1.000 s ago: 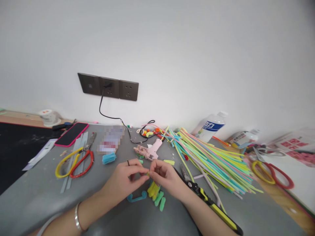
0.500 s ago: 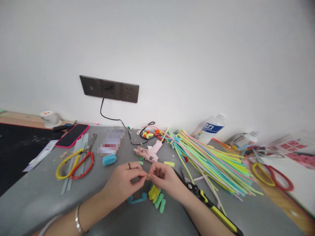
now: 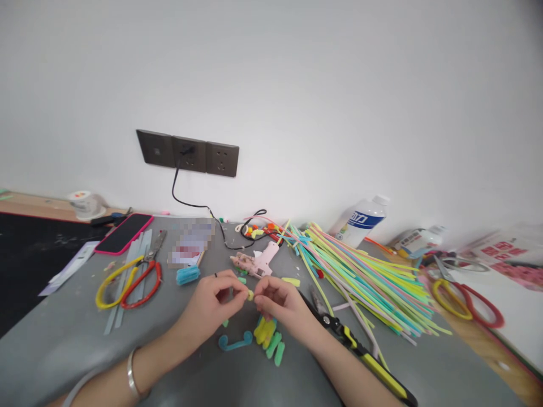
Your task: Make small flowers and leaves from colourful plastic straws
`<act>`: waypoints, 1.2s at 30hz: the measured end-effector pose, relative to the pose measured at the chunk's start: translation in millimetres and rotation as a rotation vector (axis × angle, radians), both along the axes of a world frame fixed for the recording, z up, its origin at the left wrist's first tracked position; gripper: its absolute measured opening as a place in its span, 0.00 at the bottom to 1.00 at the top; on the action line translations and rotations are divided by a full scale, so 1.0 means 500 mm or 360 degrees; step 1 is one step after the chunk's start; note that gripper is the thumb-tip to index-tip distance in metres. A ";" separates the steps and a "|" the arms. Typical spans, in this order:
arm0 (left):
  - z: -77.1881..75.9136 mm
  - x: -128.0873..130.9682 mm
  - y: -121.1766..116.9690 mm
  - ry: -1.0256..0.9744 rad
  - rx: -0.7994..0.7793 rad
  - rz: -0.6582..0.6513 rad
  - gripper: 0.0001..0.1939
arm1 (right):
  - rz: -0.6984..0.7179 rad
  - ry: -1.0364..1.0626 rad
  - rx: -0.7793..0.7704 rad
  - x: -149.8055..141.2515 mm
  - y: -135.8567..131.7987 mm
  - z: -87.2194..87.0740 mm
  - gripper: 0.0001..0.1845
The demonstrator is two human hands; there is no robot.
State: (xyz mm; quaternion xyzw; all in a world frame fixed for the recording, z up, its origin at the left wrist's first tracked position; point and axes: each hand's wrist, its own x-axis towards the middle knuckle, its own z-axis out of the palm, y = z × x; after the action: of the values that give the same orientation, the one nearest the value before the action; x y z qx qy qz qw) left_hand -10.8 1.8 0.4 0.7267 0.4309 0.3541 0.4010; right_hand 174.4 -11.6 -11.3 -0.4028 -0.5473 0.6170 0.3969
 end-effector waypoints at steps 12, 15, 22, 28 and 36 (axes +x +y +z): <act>-0.010 0.026 -0.019 -0.0498 -0.0724 0.0063 0.18 | -0.0279 -0.0391 0.0888 -0.002 -0.014 -0.009 0.05; -0.007 0.030 -0.022 -0.0535 -0.0757 0.0086 0.18 | -0.0287 -0.0474 0.1009 -0.003 -0.015 -0.008 0.02; -0.007 0.028 -0.022 -0.0561 -0.0775 0.0085 0.16 | -0.0299 -0.0490 0.0944 -0.005 -0.019 -0.005 0.03; -0.007 0.029 -0.024 -0.0587 -0.0793 0.0071 0.14 | -0.0327 -0.0427 0.0978 -0.006 -0.020 -0.006 0.02; -0.007 0.027 -0.020 -0.0559 -0.0770 0.0065 0.14 | -0.0318 -0.0407 0.0934 -0.007 -0.019 -0.009 0.02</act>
State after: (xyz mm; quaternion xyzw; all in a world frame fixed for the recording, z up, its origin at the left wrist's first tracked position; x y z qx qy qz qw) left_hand 2.8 -8.3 -3.3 0.5288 0.4413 0.3695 0.6238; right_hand 171.1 -21.1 -15.7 -0.3973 -0.7048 0.3355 0.4825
